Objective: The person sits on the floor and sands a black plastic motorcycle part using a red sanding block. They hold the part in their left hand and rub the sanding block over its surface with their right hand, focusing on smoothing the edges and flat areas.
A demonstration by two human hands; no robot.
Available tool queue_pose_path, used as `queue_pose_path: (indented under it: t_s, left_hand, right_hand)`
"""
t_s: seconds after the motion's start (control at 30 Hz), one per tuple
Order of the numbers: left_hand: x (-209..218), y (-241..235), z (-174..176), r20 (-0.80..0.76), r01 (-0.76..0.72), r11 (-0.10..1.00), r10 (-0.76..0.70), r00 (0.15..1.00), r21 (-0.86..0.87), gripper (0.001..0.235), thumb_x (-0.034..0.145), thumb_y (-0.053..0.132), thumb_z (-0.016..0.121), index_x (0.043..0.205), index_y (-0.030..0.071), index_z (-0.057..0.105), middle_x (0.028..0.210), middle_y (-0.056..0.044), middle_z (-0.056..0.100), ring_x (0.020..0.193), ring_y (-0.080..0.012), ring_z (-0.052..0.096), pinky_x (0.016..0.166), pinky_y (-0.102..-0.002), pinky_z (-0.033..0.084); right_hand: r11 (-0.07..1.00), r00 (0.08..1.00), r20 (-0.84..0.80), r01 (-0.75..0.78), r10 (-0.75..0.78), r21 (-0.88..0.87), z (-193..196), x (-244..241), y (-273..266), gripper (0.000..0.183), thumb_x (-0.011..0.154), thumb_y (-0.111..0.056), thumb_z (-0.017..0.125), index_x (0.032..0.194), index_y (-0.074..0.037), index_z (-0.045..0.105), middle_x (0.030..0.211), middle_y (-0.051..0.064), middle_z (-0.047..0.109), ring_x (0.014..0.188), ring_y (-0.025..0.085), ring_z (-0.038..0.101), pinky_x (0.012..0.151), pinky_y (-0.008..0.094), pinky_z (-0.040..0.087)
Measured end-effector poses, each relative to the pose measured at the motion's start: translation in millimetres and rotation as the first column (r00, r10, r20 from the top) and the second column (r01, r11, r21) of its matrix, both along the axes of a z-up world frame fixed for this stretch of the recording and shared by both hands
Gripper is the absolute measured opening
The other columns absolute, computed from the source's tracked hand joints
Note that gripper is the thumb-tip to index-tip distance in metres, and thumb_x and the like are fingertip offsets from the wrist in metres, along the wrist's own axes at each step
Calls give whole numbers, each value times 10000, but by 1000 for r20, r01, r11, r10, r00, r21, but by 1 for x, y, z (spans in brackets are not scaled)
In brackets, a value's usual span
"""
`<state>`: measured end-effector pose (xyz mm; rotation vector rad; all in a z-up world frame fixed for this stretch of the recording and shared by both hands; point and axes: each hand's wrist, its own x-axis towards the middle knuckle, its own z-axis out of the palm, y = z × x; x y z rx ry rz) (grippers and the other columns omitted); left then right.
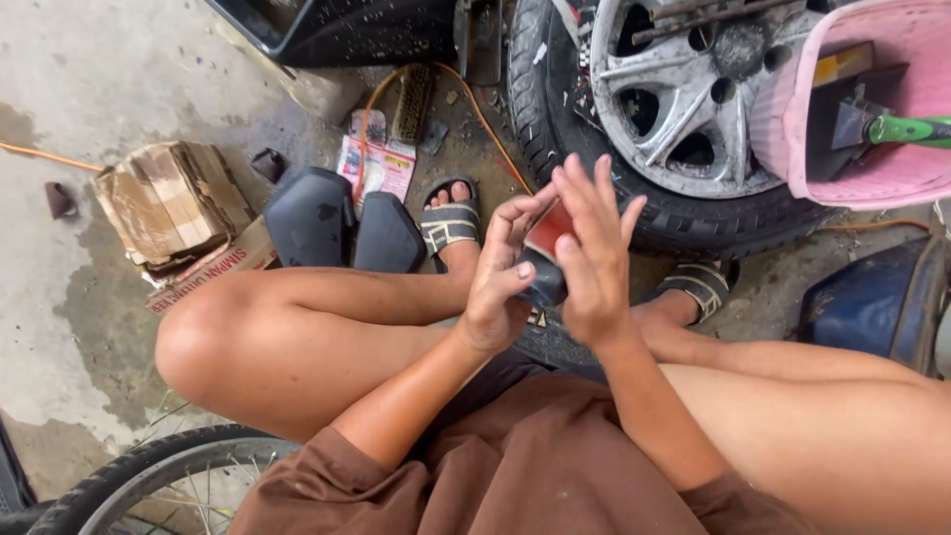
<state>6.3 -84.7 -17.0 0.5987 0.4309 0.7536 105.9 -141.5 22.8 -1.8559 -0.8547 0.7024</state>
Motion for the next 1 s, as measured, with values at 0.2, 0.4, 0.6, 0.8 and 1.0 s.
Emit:
queue_pose_path:
  t_s: [0.2, 0.4, 0.6, 0.8, 1.0]
  left_hand:
    - [5, 10, -17, -62, 127, 938, -113, 992, 322, 877, 910, 498, 749, 1533, 27, 349, 1664, -208, 352, 1564, -257, 299, 1306, -409, 226]
    - [7, 2, -11, -189, 202, 859, -125, 974, 471, 1143, 807, 828, 629, 1558, -8, 420, 1659, -238, 340, 1562, -305, 303, 1299, -455, 231]
    - [6, -9, -10, -195, 46, 914, 36, 980, 403, 1034, 903, 773, 566, 1447, -102, 479, 1520, -288, 495, 1483, -354, 426, 1270, -485, 287]
    - [6, -11, -20, -228, 104, 958, -42, 973, 268, 993, 775, 803, 660, 1316, -13, 495, 1412, -182, 482, 1344, -257, 450, 1166, -439, 359]
    - [4, -6, -44, -67, 1, 969, 16, 998, 249, 891, 794, 763, 678, 1247, 20, 485, 1354, -184, 525, 1379, -293, 451, 1196, -400, 336]
  right_hand:
    - [995, 976, -197, 85, -96, -61, -30, 10, -11, 514, 1076, -245, 328, 1560, -146, 471, 1675, 121, 313, 1566, 328, 110, 1202, 540, -167]
    - [996, 995, -64, 84, -83, 19, -22, 8, -14, 561, 1083, -253, 257, 1608, -108, 390, 1729, 110, 171, 1600, 286, 1, 1197, 507, -219]
    - [998, 998, 14, -61, 61, -34, 2, -10, -12, 549, 1060, -245, 321, 1586, -119, 411, 1739, 126, 86, 1601, 322, -61, 1212, 505, -214]
    - [994, 996, -55, -76, 72, -75, 10, -4, -4, 564, 1087, -365, 235, 1577, -158, 422, 1728, 157, 76, 1576, 373, -79, 1162, 621, -204]
    - [997, 988, -153, -18, 6, -81, -20, 3, -10, 531, 1108, -323, 243, 1591, -200, 427, 1724, 161, 72, 1548, 438, -83, 1136, 654, -213]
